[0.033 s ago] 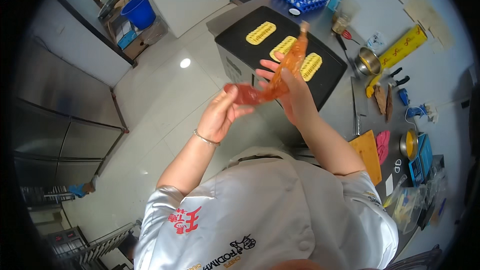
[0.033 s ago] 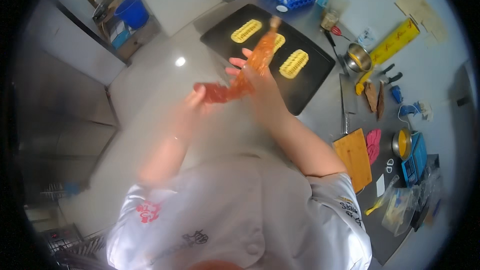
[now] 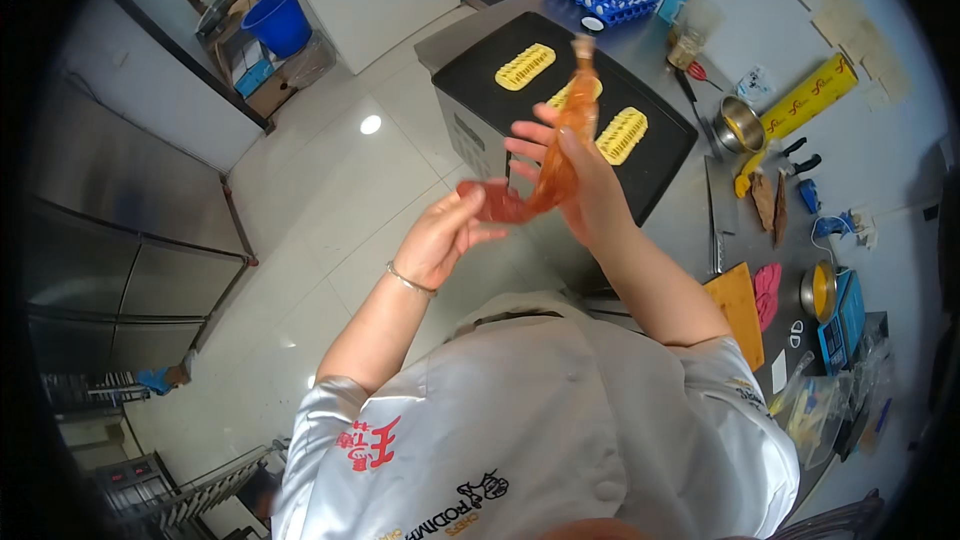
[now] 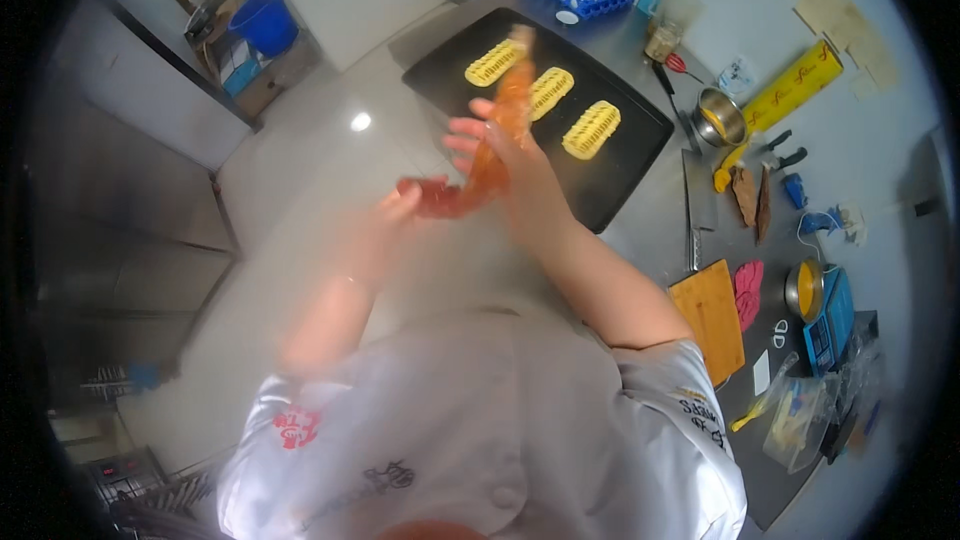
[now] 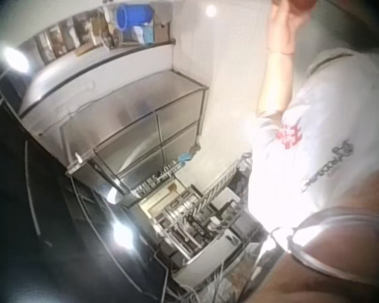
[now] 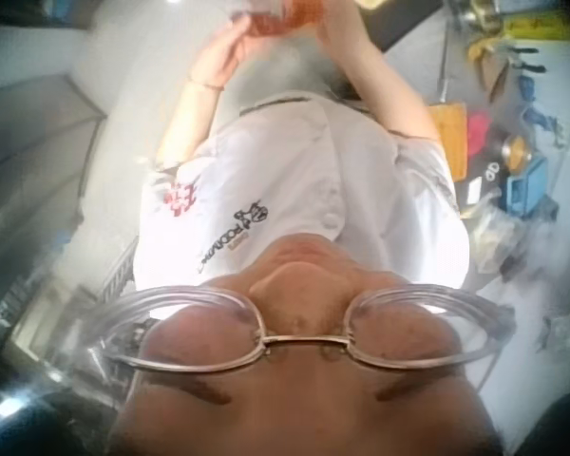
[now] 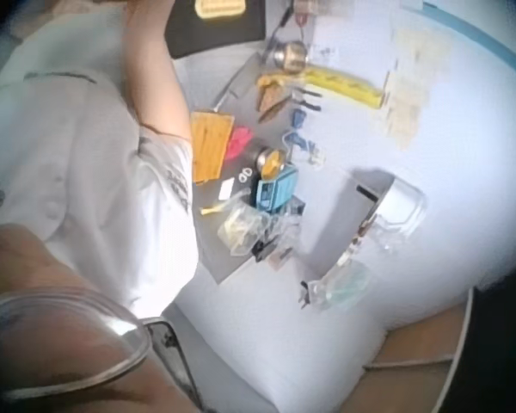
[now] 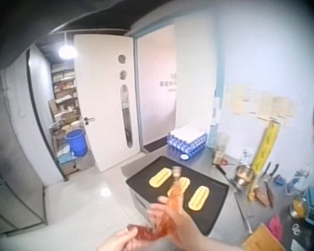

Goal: The person assembles hot dogs on a baking tray. They pipe yellow sauce onto three buns, then add red sauce, and finally sprinkle shredded cheese over each one.

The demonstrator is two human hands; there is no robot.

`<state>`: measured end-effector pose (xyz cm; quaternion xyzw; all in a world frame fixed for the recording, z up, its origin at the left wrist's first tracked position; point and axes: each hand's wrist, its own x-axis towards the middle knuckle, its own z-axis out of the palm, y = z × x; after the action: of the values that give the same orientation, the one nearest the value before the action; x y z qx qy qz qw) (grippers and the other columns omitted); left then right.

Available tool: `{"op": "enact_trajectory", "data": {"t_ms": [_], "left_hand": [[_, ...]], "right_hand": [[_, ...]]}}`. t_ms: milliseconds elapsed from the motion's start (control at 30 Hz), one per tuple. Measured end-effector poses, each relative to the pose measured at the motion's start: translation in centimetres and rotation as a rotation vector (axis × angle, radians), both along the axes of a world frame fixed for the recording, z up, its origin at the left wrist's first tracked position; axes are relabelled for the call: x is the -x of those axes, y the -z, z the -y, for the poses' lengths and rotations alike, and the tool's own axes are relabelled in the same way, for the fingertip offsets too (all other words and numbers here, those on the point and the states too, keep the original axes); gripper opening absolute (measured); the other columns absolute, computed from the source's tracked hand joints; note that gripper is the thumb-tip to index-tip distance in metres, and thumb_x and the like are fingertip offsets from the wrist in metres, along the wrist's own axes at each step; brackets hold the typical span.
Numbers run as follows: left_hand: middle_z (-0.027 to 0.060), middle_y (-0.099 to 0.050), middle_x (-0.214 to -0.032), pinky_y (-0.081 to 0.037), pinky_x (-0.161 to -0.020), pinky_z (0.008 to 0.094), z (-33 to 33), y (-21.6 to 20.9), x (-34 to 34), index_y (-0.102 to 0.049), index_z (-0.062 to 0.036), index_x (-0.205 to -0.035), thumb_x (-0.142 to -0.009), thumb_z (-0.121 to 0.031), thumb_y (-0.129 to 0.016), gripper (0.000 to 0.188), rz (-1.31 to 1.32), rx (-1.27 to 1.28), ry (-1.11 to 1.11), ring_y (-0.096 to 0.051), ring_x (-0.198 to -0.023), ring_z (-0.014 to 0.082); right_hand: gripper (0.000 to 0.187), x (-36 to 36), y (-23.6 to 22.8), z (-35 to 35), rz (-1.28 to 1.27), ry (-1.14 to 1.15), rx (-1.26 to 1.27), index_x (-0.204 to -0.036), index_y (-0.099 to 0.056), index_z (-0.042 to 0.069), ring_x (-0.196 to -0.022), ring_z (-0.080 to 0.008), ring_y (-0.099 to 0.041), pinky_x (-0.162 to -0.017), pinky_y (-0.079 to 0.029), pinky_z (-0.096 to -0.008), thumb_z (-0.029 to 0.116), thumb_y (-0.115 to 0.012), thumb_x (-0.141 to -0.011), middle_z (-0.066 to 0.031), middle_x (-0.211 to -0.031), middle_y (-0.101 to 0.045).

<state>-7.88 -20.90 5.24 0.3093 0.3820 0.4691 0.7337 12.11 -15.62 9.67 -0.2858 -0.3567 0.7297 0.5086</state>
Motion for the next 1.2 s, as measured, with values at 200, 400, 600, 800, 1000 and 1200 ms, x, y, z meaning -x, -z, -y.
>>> {"op": "enact_trajectory", "data": {"t_ms": [200,400,600,800,1000,1200], "left_hand": [[0.01,-0.046,-0.143,-0.042,-0.101,0.0306,-4.3,-1.0,6.2,-0.043,-0.001,-0.141,-0.097,-0.022,-0.057,0.051,-0.409,-0.134,-0.295,-0.05,-0.126,0.0184],[0.007,-0.068,-0.109,-0.04,-0.103,0.0341,-14.6,-7.5,6.4,-0.06,0.0005,-0.118,-0.1,-0.021,-0.051,0.029,-0.59,-0.234,-0.038,-0.062,-0.104,0.0218],[0.0092,-0.068,-0.093,-0.038,-0.105,0.0427,-20.7,-4.9,6.1,-0.059,-0.0038,-0.086,-0.102,-0.015,-0.043,0.026,-0.949,-0.916,-0.292,-0.064,-0.092,0.0237],[0.0068,-0.056,-0.071,-0.045,-0.082,0.0383,-26.0,-5.2,5.9,-0.049,-0.0056,-0.076,-0.102,-0.017,-0.04,0.029,-0.522,-0.857,-0.277,-0.059,-0.076,0.0219],[0.0079,-0.056,-0.069,-0.041,-0.059,0.0335,-33.4,-5.5,4.4,-0.061,-0.0013,-0.084,-0.086,-0.011,-0.064,0.01,-0.416,-1.072,0.261,-0.054,-0.061,0.0252],[0.0065,-0.06,-0.071,-0.044,-0.067,0.0365,-40.3,-5.9,3.2,-0.065,-0.0037,-0.085,-0.086,-0.019,-0.068,0.016,-0.121,-1.144,0.764,-0.058,-0.07,0.0263]], "right_hand": [[0.026,6.1,2.8,-5.8,0.258,-0.388,0.014,-0.117,-0.053,0.003,-0.088,-0.0167,-0.062,-0.074,-0.047,-0.0268,0.021,-0.051,-0.099,-0.0074,-0.089,-0.062],[0.017,12.1,3.5,-13.3,0.41,-0.674,-0.047,-0.11,-0.052,0.002,-0.075,-0.0124,-0.061,-0.063,-0.046,-0.0226,0.013,-0.05,-0.097,-0.0058,-0.085,-0.06],[0.019,15.1,7.0,-21.3,0.512,-0.071,-1.188,-0.104,-0.061,0.005,-0.106,-0.0272,-0.061,-0.092,-0.048,-0.0438,0.007,-0.061,-0.085,-0.0098,-0.101,-0.064],[0.026,16.8,7.6,-28.2,0.602,-0.022,-1.339,-0.105,-0.063,0.011,-0.11,-0.0199,-0.06,-0.108,-0.036,-0.047,0.015,-0.069,-0.08,-0.0014,-0.111,-0.066],[0.008,18.0,12.3,-34.1,0.585,0.096,-1.217,-0.092,-0.059,0.014,-0.119,-0.0216,-0.058,-0.114,-0.026,-0.0492,0.008,-0.061,-0.089,-0.003,-0.12,-0.067],[0.019,16.5,13.0,-40.6,0.72,0.36,-0.936,-0.105,-0.066,0.012,-0.123,-0.0239,-0.055,-0.116,-0.024,-0.0452,0.001,-0.053,-0.095,-0.0103,-0.134,-0.058]]}}
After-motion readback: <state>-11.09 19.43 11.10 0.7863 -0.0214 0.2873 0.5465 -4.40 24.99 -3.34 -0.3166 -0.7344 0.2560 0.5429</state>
